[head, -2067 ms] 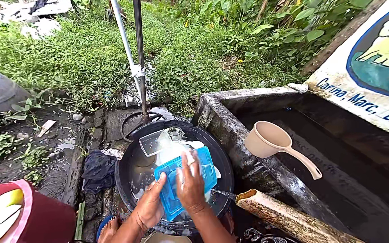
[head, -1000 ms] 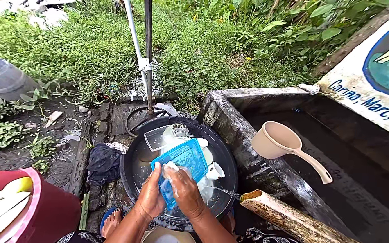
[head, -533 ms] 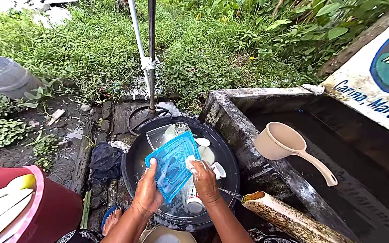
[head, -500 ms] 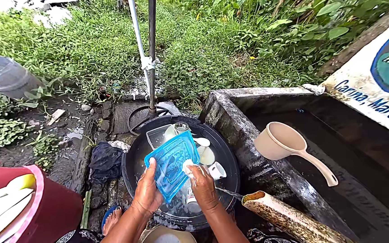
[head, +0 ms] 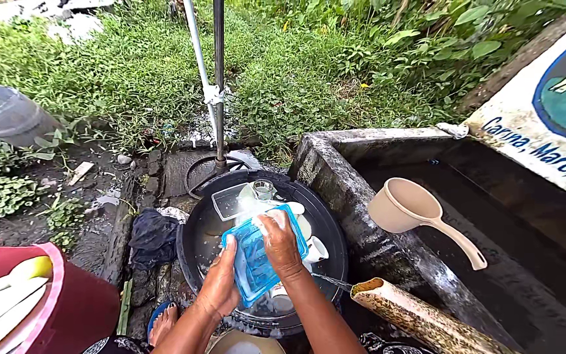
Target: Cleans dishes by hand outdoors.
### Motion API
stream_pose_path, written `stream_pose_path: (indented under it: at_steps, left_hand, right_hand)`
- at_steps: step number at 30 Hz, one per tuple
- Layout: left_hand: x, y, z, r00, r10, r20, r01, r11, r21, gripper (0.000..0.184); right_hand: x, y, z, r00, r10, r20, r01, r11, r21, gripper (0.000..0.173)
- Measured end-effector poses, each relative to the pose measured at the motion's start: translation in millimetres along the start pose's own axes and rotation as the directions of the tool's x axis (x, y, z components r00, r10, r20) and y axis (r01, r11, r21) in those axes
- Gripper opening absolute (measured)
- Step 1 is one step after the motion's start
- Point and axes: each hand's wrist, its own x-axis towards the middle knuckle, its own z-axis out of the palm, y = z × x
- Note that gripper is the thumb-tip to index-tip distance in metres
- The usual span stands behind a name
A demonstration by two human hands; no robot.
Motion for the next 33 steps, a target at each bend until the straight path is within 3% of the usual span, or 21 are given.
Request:
stream_pose_path:
  at_steps: [2, 5, 9, 14, 17, 20, 23, 27, 29, 33]
  left_hand:
    - [0, 1, -2, 1.0, 0.008, 0.019, -0.007, 1.0, -0.006, 0.052]
    - [3, -1, -4, 1.0, 0.012, 0.026, -0.012, 1.0, -0.007, 0.054]
    - [4, 0, -4, 1.0, 0.003, 0.017, -0.003, 1.0, 0.0, 0.054]
    - [4, 3, -1, 0.997, 0.07, -0.009, -0.071, 0.997, -0.045, 0.051]
    - [9, 5, -2, 0.988, 0.154, -0.008, -0.155, 0.985, -0.078, 0.049]
    - [11, 6, -1, 0.98, 0.195, -0.027, -0.197, 0.976, -0.089, 0.048]
    - [11, 4, 1, 0.976, 0.21, -0.054, -0.214, 0.974, -0.075, 0.046]
    - [11, 4, 2, 0.962, 0.237, -0.137, -0.243, 0.969, -0.03, 0.045]
    - [10, 8, -2, 0.962, 0.233, -0.144, -0.242, 0.969, -0.047, 0.046]
    - [9, 13, -4, 0.966, 0.204, -0.159, -0.216, 0.975, -0.06, 0.047]
  right_hand:
    - [-4, -8, -2, 1.0, 0.012, -0.004, -0.011, 1.0, 0.019, 0.017]
    - [-18, -29, 0, 0.993, -0.115, 0.035, 0.111, 0.988, 0.112, 0.017]
    - [-2, -4, 0, 0.98, -0.199, 0.018, 0.198, 0.979, 0.048, 0.017]
    - [8, 46, -24, 0.999, -0.049, 0.017, 0.052, 0.97, -0.237, 0.02]
    - [-20, 43, -31, 0.995, 0.08, 0.063, -0.065, 0.975, -0.213, 0.027]
    - [-47, 13, -25, 0.984, 0.161, 0.078, -0.155, 0.985, -0.068, 0.032]
    - [-56, -26, -19, 0.995, 0.078, 0.063, -0.083, 0.993, 0.079, 0.027]
    - [-65, -56, -13, 0.989, -0.143, 0.024, 0.136, 0.971, 0.197, 0.018]
    - [-70, -46, -14, 0.976, -0.212, 0.041, 0.2, 0.96, 0.193, 0.017]
    - [-69, -2, -21, 0.945, -0.312, 0.097, 0.313, 0.95, -0.001, 0.015]
